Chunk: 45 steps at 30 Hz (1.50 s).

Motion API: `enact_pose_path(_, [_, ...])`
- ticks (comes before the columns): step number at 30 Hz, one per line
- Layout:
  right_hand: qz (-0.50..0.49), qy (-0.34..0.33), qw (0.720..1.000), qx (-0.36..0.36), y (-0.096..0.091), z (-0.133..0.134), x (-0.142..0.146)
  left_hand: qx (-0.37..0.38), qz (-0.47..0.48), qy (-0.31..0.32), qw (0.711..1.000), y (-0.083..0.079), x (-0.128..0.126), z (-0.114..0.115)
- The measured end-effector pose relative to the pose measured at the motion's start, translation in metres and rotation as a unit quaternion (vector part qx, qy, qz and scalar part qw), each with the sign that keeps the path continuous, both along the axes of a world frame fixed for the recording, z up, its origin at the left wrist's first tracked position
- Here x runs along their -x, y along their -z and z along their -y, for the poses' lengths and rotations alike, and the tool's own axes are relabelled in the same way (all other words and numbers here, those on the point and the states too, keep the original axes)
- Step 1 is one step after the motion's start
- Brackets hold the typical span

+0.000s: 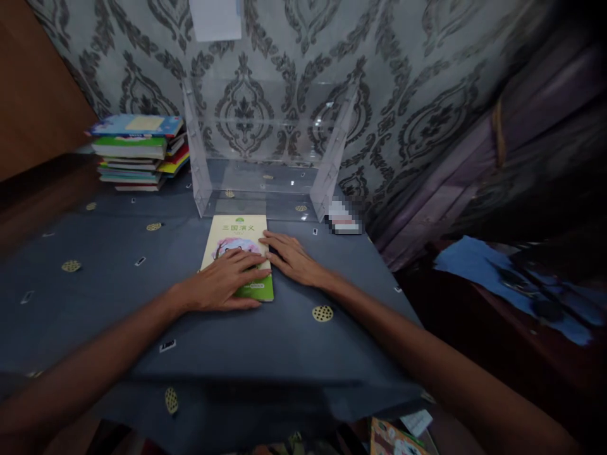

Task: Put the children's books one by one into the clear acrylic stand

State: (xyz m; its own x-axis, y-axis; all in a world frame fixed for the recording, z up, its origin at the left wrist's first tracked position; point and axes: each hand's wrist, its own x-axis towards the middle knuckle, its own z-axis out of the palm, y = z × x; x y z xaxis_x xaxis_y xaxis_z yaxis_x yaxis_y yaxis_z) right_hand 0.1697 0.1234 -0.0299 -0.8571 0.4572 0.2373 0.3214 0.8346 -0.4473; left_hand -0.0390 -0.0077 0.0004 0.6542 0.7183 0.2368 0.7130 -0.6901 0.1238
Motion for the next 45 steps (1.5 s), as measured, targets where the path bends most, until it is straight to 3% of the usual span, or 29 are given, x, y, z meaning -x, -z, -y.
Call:
enact_pose_path(8, [-0.006, 0.051, 0.998, -0.031, 0.007, -0.047, 0.037, 0.006, -0.002, 0.004, 1.0, -0.003, -0.002, 0.0])
enact_pose_path(15, [-0.034, 0.038, 0.997, -0.059, 0.012, -0.054, 0.037, 0.038, 0.022, -0.014, 0.999, -0.013, 0.001, -0.003])
enact_pose_path(19, [-0.038, 0.031, 0.997, -0.065, 0.014, -0.051, 0.035, 0.033, 0.05, -0.07, 0.996, 0.0, 0.019, -0.02])
enact_pose_path(25, [-0.027, 0.039, 0.997, -0.065, 0.01, -0.047, 0.034, 0.004, 0.071, -0.207, 0.976, 0.021, 0.059, -0.044])
enact_pose_path(29, [-0.012, 0.046, 0.997, -0.06, 0.008, -0.043, 0.034, 0.012, 0.085, -0.243, 0.966, 0.026, 0.068, -0.049])
enact_pose_path(36, [-0.044, 0.04, 0.996, -0.063, 0.011, -0.046, 0.034, 0.016, 0.068, -0.23, 0.971, 0.028, 0.068, -0.049])
enact_pose_path(45, [-0.088, 0.051, 0.994, -0.036, -0.002, -0.039, 0.031, 0.043, 0.06, -0.184, 0.98, 0.024, 0.07, -0.047])
